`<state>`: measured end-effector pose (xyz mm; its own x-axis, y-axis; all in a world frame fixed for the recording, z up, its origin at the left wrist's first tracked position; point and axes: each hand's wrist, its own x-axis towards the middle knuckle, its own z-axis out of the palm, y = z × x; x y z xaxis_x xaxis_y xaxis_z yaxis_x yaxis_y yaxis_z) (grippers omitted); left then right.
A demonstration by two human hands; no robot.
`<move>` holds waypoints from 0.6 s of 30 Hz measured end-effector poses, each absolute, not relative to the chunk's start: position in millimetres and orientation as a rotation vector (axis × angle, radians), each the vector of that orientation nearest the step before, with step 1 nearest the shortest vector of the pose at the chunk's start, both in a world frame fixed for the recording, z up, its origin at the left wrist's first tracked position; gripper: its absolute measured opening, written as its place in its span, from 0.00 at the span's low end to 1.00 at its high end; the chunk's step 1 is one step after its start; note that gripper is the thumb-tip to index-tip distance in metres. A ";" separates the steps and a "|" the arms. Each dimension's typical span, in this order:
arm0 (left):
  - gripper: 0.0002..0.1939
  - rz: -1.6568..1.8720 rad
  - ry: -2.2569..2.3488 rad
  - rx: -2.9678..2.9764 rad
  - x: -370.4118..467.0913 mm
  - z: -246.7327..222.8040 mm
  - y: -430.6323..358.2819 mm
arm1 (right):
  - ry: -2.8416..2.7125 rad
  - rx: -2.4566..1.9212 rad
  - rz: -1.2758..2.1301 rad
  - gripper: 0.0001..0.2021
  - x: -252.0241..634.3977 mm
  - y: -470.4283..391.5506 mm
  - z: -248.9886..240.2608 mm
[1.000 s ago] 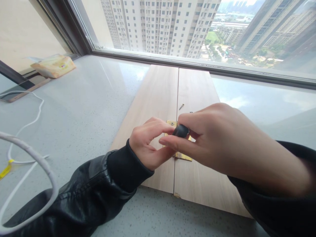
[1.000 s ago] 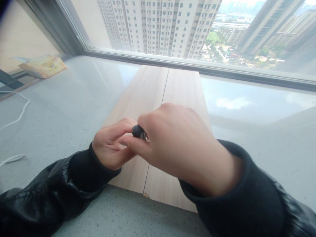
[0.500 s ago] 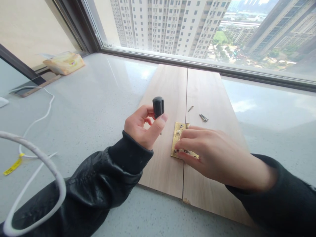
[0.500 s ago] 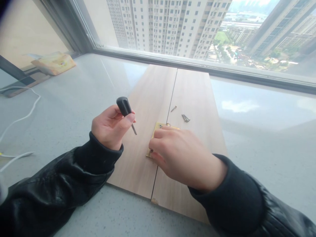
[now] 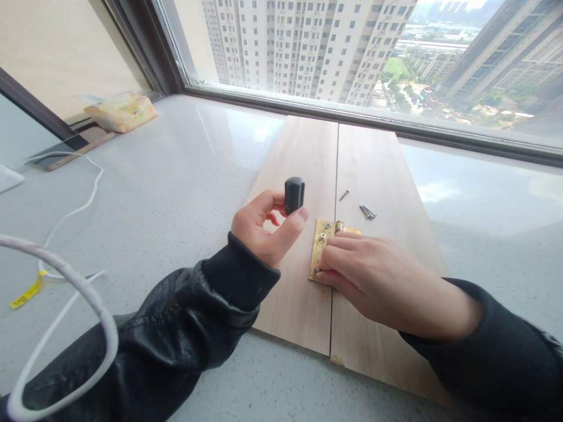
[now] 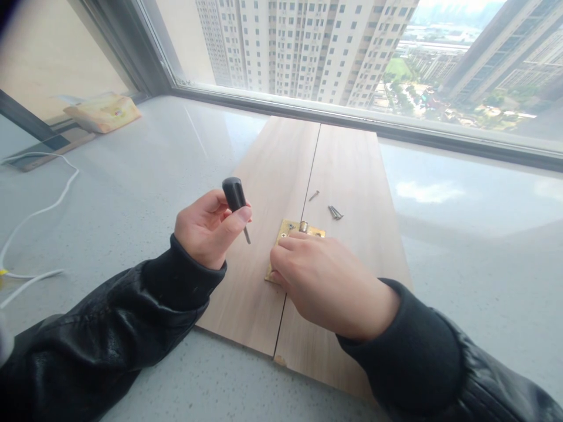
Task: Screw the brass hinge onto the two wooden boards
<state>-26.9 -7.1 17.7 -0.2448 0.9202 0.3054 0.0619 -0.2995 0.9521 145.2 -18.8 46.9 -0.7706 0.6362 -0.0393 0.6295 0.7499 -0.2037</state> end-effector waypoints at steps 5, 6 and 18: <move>0.05 1.602 1.227 1.350 -27.8 16.3 -7.1 | -2.910 -1.089 0.255 0.11 142.7 -19.7 45.5; 0.05 1.595 1.219 1.378 -28.4 15.7 -7.0 | -2.907 -1.090 0.275 0.10 142.9 -19.0 45.7; 0.08 1.469 0.687 1.799 -24.5 23.4 -18.1 | -2.187 -0.986 0.441 0.10 166.3 -20.3 97.2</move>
<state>-24.5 -18.1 23.4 0.2145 0.7686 0.6027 -0.0304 -0.6115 0.7907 166.3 -20.3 97.2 -0.4755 0.7556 0.4506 0.5222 0.6546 -0.5467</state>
